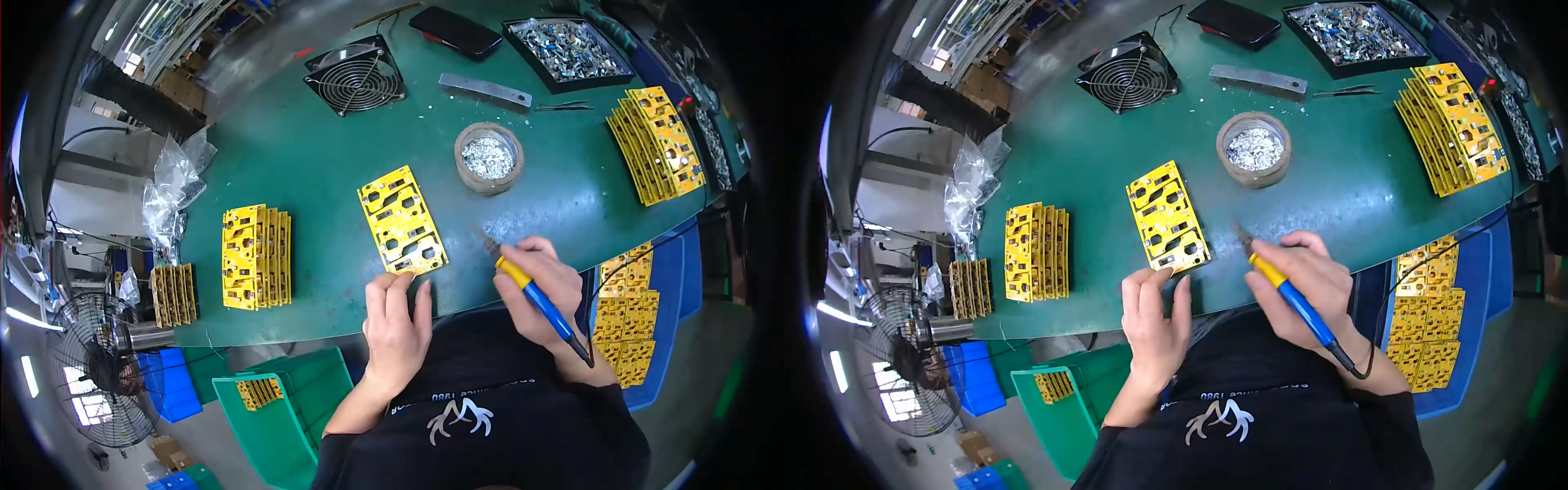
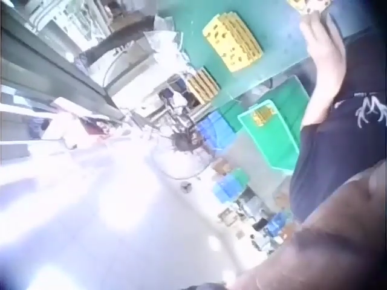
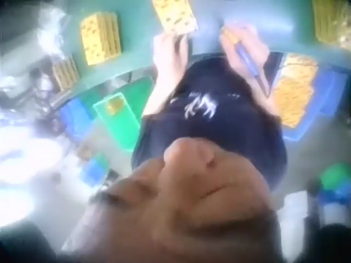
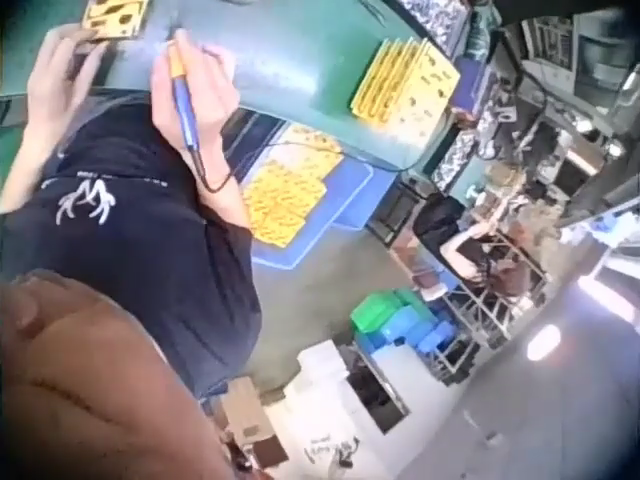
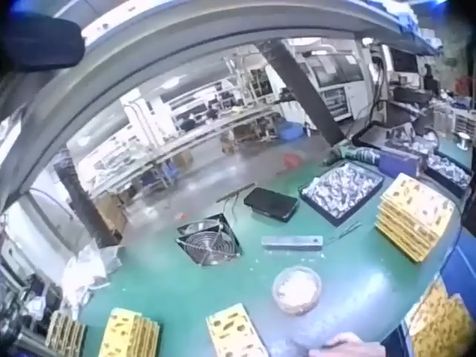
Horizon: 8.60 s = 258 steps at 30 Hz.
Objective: The person solders electronic components onto yellow printed circuit boards using a soldering iron and solder wire.
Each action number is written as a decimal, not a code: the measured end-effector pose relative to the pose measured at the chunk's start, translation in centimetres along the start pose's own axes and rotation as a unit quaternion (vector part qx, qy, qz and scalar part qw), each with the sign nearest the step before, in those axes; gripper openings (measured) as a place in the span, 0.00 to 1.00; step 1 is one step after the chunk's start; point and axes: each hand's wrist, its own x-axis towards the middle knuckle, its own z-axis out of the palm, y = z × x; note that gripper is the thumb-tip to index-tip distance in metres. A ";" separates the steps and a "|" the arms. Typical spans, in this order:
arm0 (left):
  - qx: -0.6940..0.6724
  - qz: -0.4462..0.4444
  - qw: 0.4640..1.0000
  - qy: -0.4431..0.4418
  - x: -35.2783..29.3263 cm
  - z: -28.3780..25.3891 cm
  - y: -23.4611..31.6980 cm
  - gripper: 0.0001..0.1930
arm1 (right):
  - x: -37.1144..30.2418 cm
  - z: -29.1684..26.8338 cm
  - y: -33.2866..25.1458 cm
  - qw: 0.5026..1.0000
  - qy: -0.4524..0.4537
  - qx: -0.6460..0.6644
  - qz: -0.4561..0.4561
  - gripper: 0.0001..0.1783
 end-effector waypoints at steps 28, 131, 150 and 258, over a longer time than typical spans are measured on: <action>0.016 0.032 0.999 0.041 -0.5 1.7 0.3 0.11 | 0.0 2.0 -0.6 0.993 -0.064 0.097 0.031 0.13; 0.013 -0.258 0.957 0.129 1.5 -12.6 -16.9 0.31 | 6.2 -18.7 5.0 0.911 0.228 -0.318 0.127 0.43; 0.015 -0.086 0.996 0.032 0.6 -4.8 -3.3 0.35 | 1.3 -3.2 -0.3 0.998 -0.011 -0.050 -0.023 0.33; 0.034 0.040 0.998 -0.046 2.4 -0.5 -0.7 0.10 | 1.0 -0.2 1.6 0.994 0.070 -0.078 -0.012 0.19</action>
